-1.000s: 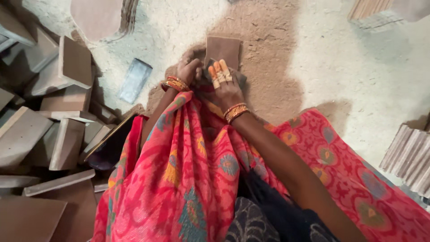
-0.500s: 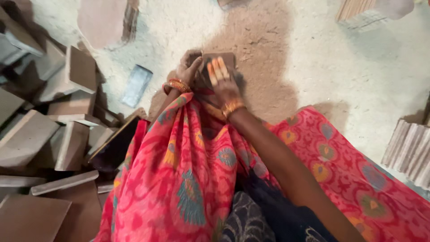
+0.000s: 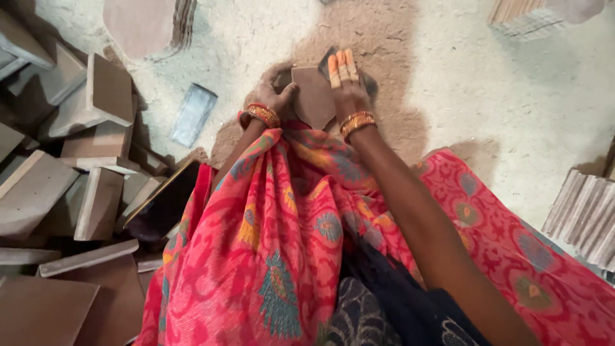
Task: The person sits on the floor and smooths rectangular wooden pieces using a sanding block. They hold each piece with the left hand and rub the surface with the sanding block in the right hand, repeating the motion across multiple pieces.
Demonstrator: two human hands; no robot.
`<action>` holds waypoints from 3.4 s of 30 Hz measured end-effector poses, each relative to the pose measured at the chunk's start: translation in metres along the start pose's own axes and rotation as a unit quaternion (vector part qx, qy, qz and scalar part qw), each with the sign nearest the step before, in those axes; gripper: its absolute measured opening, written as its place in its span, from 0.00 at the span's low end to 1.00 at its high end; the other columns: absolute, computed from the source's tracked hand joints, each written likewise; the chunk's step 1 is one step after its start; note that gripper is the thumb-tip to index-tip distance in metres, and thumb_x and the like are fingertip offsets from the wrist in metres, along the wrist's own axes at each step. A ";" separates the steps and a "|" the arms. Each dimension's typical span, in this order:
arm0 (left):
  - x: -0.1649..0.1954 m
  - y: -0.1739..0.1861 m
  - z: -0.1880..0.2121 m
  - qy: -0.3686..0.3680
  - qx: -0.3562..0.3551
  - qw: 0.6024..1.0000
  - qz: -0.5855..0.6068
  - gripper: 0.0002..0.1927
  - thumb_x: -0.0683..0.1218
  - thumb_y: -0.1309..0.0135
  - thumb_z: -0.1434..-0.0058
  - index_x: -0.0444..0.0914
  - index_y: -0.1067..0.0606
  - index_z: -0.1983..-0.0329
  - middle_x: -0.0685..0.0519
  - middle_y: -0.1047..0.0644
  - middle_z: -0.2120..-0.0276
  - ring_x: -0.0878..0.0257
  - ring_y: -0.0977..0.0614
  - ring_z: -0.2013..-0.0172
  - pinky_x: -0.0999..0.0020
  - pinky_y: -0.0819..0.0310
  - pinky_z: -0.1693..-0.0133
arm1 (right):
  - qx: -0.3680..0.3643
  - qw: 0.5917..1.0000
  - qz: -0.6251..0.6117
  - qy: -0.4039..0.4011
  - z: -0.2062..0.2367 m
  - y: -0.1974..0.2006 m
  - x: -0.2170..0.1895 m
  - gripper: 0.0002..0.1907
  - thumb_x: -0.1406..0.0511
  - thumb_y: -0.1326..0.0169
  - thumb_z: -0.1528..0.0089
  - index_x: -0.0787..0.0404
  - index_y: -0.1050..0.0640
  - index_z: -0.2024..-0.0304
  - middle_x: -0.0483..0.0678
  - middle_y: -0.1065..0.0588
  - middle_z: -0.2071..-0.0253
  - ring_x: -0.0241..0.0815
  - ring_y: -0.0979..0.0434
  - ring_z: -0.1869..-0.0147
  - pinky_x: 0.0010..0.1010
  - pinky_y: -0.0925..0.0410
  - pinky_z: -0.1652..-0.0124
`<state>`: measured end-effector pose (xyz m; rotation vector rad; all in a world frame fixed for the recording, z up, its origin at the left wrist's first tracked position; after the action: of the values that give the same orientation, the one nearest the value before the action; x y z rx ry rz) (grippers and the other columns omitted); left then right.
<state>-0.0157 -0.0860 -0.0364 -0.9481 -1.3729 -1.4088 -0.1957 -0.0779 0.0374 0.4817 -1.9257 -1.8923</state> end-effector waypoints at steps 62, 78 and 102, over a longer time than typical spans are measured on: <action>0.086 -0.008 0.011 -0.090 0.156 0.983 0.034 0.07 0.42 0.42 0.37 0.36 0.22 0.57 0.44 0.20 0.68 0.55 0.17 0.68 0.60 0.22 0.65 | 0.033 0.819 -0.423 -0.387 0.073 -0.027 0.213 0.10 0.69 0.50 0.44 0.70 0.24 0.63 0.63 0.23 0.69 0.59 0.21 0.66 0.44 0.27 0.66; 0.024 0.334 -0.082 0.055 0.340 0.901 -0.264 0.22 0.58 0.42 0.32 0.37 0.20 0.45 0.43 0.18 0.54 0.50 0.14 0.53 0.58 0.21 0.48 | 0.149 0.348 -0.889 -0.257 0.083 -0.040 0.224 0.31 0.84 0.52 0.47 0.71 0.27 0.40 0.59 0.26 0.45 0.57 0.25 0.33 0.36 0.26 0.38; 0.078 0.166 -0.139 0.054 0.072 0.851 -0.517 0.70 0.76 0.31 0.54 0.38 0.55 0.22 0.33 0.50 0.25 0.34 0.53 0.26 0.28 0.61 0.35 | 0.117 0.435 -0.836 -0.314 0.083 -0.033 0.172 0.29 0.84 0.49 0.53 0.71 0.25 0.48 0.63 0.22 0.45 0.56 0.22 0.39 0.36 0.26 0.46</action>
<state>0.1316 -0.2235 0.0737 0.0701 -1.9781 -2.0244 -0.3867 -0.0943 0.0106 3.1228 -2.0118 -2.9384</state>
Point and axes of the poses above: each hand's wrist, its own z-axis away from the middle knuckle, its own y-axis out of the back of the hand, x = y × z, the point moved 9 cm from there along -z, towards the middle knuckle
